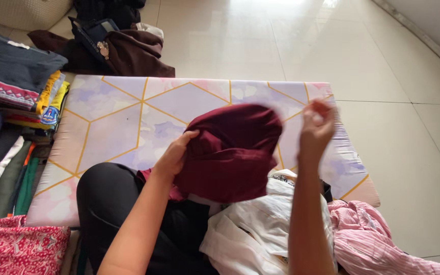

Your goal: The person folds a red patterned shirt and a maroon shirt on a patterned mat. They smooth and align each garment, fold sleeves and sides, then stack the folded shirts on a nearby pile.

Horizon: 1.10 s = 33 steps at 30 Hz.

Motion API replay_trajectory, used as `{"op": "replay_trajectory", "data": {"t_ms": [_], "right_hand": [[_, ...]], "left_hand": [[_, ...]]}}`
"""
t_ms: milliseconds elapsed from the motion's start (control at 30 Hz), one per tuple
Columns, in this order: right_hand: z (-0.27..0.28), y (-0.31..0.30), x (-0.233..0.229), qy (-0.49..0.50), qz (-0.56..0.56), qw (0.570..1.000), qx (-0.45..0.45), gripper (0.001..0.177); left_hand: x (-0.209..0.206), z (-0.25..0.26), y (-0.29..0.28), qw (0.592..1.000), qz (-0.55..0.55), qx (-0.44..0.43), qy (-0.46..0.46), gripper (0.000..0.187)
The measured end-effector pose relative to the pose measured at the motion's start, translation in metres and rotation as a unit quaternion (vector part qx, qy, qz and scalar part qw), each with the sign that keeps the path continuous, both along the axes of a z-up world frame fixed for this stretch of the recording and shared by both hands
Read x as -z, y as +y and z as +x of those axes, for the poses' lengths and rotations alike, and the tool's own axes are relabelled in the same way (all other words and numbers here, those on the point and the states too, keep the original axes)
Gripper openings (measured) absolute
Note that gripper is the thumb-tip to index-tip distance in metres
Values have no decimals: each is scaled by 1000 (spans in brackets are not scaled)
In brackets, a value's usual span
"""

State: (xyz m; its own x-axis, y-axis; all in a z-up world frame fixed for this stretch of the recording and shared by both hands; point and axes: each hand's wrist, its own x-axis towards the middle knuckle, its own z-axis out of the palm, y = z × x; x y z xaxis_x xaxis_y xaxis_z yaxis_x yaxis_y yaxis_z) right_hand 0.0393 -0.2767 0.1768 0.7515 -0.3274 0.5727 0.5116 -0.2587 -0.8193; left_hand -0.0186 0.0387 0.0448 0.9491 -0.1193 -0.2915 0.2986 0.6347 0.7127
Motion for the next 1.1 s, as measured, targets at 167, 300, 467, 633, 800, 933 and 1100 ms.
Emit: {"op": "replay_trajectory", "data": {"t_ms": [167, 300, 467, 633, 800, 933, 1100], "right_hand": [[-48, 77, 111, 131, -149, 948, -251, 11], [-64, 62, 164, 314, -547, 726, -276, 35], [-1, -16, 167, 431, -406, 784, -186, 53], [22, 6, 163, 329, -299, 886, -130, 53], [6, 67, 182, 205, -333, 896, -210, 53], [1, 77, 209, 129, -374, 894, -211, 75], [2, 53, 253, 197, -333, 916, -106, 33]], "left_hand": [[8, 3, -32, 999, 41, -20, 0, 37], [0, 12, 12, 981, -113, -132, -84, 26], [13, 13, 88, 964, -204, -155, -73, 34], [33, 27, 61, 868, 479, -133, -1, 37], [30, 1, -4, 730, 639, -183, -161, 35], [47, -12, -40, 595, 757, -75, -259, 57], [82, 1, -29, 539, 828, -36, -153, 11]]}}
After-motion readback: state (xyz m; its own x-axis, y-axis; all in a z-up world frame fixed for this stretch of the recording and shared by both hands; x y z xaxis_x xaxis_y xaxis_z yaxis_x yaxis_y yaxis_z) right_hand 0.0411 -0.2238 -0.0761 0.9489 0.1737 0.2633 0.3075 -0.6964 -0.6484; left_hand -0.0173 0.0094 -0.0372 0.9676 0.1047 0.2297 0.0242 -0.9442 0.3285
